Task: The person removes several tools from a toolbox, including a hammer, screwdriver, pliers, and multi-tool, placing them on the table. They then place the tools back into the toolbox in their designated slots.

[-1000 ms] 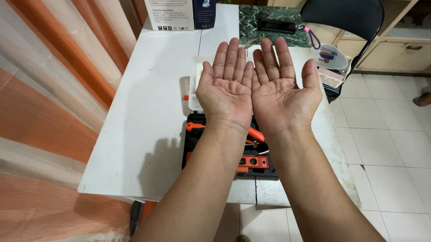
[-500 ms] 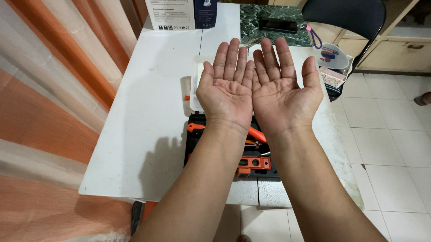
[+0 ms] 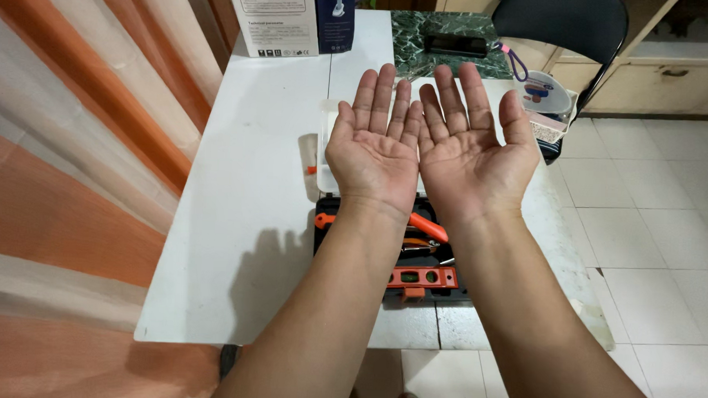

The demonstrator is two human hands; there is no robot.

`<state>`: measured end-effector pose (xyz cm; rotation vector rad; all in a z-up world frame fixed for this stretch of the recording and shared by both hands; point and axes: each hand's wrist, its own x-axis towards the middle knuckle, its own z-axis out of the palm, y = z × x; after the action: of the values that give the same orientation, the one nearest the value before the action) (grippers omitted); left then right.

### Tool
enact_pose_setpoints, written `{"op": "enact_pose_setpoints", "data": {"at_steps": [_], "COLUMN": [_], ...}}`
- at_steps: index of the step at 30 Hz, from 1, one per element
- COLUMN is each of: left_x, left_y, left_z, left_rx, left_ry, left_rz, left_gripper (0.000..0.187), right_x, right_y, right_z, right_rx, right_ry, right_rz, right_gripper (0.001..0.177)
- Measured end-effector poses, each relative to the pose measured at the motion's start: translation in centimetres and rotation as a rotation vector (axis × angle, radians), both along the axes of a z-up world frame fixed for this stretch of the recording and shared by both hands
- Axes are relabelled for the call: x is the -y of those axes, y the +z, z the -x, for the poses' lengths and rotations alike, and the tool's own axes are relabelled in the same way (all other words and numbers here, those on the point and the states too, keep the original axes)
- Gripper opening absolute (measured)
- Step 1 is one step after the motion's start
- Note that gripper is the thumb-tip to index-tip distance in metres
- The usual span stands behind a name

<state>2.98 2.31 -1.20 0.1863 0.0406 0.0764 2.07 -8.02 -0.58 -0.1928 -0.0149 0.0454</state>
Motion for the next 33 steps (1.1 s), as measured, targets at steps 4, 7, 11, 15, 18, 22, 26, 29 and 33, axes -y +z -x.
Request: {"op": "enact_pose_setpoints", "data": {"at_steps": [4,7,11,15,18,22,26,29,33], "left_x": [-0.5,-0.7,-1.1,-1.3,-1.5,-1.7,-2.4,-2.7,-2.5], "left_y": [-0.1,-0.1,-0.1,-0.2,-0.4,-0.5,-0.5,-1.3,-2.6], "left_z": [-0.4,-0.5,-0.4,-0.2,0.1,0.4,0.2,0.0,-0.5], "left_rx": [0.004,-0.003,-0.012,-0.018,-0.02,-0.004,-0.092,-0.108,-0.106], "left_ry": [-0.021,-0.025,-0.035,-0.041,-0.044,-0.048,-0.077,-0.088,-0.099], "left_rz": [-0.005,-0.012,-0.016,-0.01,-0.042,-0.098,-0.276,-0.407,-0.557], "left_gripper": [0.058,0.058,0.057,0.057,0.057,0.052,0.045,0.044,0.043], "right_x": [-0.5,-1.0,-1.3,-1.5,-1.7,-1.9,-1.3,-0.7,0.0], "right_y": [0.1,0.1,0.0,-0.2,-0.3,-0.2,0.4,0.4,0.1], "right_z": [0.0,0.0,0.1,0.3,0.5,0.9,1.0,0.9,0.3], "right_rx": [0.005,0.001,0.009,-0.001,-0.001,0.022,0.011,0.016,-0.044], "right_ry": [-0.023,-0.04,-0.041,-0.057,-0.058,-0.081,-0.04,0.017,0.068], "right_rz": [0.005,0.017,0.025,0.065,0.062,0.28,0.641,0.829,1.042], "right_gripper": [0.053,0.053,0.053,0.051,0.049,0.044,0.042,0.043,0.039]}}
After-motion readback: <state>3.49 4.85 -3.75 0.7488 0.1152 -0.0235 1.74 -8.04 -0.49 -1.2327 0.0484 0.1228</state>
